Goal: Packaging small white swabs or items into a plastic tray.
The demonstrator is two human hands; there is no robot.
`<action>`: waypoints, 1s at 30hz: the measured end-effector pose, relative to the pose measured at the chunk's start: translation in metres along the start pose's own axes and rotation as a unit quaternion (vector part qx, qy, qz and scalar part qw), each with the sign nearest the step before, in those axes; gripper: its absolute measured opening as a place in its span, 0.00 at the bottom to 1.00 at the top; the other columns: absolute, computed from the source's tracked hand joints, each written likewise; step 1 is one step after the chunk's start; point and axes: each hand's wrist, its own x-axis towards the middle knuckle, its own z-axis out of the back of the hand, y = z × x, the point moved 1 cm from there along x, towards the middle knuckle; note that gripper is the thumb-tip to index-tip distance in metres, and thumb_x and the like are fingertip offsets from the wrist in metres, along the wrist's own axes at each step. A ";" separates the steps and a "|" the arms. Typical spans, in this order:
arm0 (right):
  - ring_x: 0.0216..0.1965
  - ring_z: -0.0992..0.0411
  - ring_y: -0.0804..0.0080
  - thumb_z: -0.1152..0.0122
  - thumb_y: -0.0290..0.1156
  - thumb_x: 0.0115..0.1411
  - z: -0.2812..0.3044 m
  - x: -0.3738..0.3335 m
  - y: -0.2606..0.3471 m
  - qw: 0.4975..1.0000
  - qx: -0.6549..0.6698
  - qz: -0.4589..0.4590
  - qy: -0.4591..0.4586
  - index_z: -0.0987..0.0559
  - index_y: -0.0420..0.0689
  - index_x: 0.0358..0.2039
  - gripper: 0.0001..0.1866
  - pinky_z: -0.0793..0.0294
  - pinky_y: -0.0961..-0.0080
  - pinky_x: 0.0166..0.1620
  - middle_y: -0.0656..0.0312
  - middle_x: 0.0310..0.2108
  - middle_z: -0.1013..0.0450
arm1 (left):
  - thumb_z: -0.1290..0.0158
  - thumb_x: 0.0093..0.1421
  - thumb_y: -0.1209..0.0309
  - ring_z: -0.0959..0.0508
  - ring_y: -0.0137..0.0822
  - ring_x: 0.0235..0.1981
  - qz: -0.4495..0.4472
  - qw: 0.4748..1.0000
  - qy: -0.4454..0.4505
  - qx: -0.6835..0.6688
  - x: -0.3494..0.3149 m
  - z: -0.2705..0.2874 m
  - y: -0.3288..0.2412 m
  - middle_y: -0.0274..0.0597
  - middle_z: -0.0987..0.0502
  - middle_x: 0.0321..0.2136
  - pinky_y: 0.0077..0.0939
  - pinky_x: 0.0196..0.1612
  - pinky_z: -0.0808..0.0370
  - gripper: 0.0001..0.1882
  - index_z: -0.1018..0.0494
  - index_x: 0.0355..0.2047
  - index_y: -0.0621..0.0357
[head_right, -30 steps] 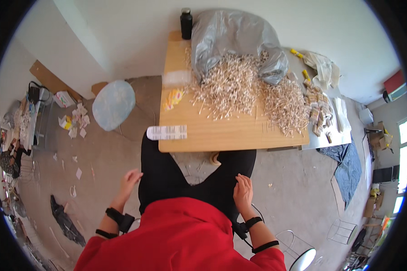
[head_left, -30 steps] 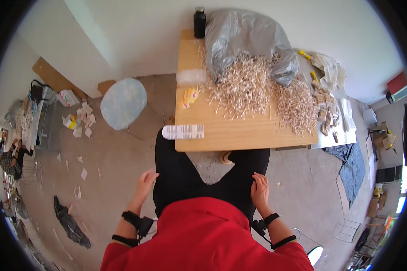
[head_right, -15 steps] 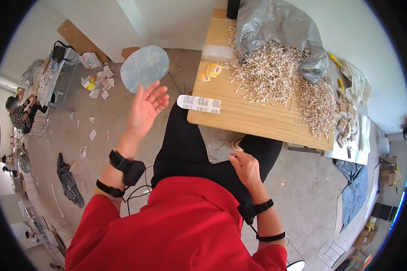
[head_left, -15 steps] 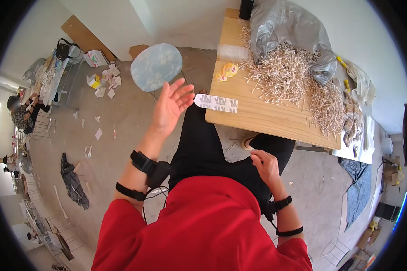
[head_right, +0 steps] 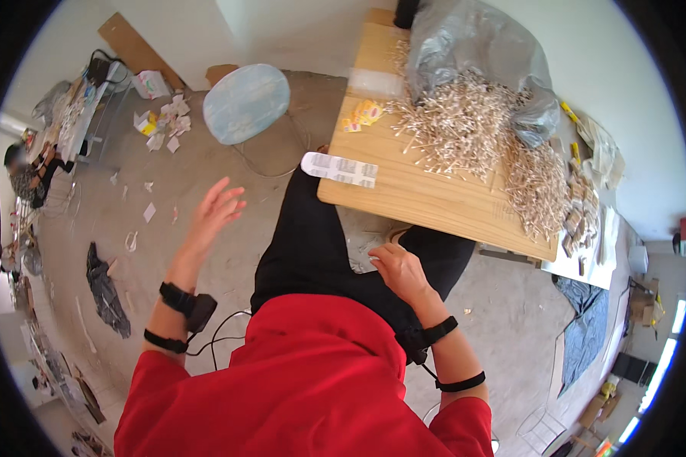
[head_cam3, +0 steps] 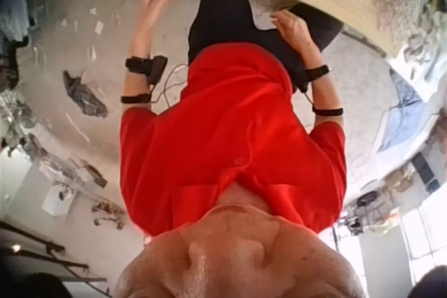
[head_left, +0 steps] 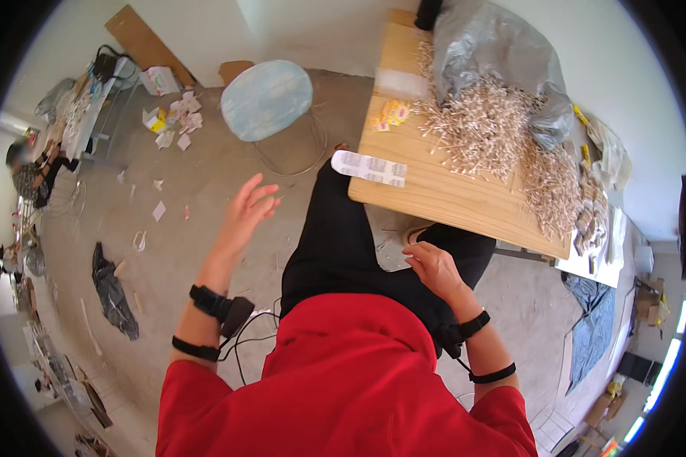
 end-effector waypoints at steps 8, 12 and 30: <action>0.33 0.25 0.50 0.41 0.21 0.57 0.028 0.055 0.053 0.997 0.063 0.032 0.012 0.21 0.40 0.34 0.04 0.26 0.63 0.34 0.53 0.30 0.25 | 0.48 0.67 0.70 0.20 0.27 0.42 -0.082 0.943 0.323 -0.015 -0.012 -0.010 -0.108 0.41 0.19 0.40 0.21 0.41 0.27 0.14 0.25 0.50 0.61; 0.32 0.25 0.51 0.44 0.18 0.57 0.031 0.039 0.038 0.997 0.073 0.006 -0.031 0.21 0.38 0.35 0.06 0.26 0.64 0.34 0.52 0.28 0.26 | 0.49 0.68 0.67 0.21 0.29 0.35 -0.022 0.935 0.329 0.129 -0.033 -0.011 -0.104 0.39 0.19 0.35 0.26 0.39 0.25 0.12 0.24 0.47 0.60; 0.35 0.23 0.53 0.40 0.24 0.59 -0.016 0.020 0.047 0.993 0.058 0.035 0.100 0.20 0.42 0.36 0.05 0.24 0.63 0.37 0.55 0.33 0.22 | 0.48 0.63 0.69 0.26 0.46 0.50 0.122 0.983 0.058 0.127 -0.210 -0.020 0.146 0.55 0.27 0.47 0.38 0.52 0.30 0.21 0.38 0.53 0.63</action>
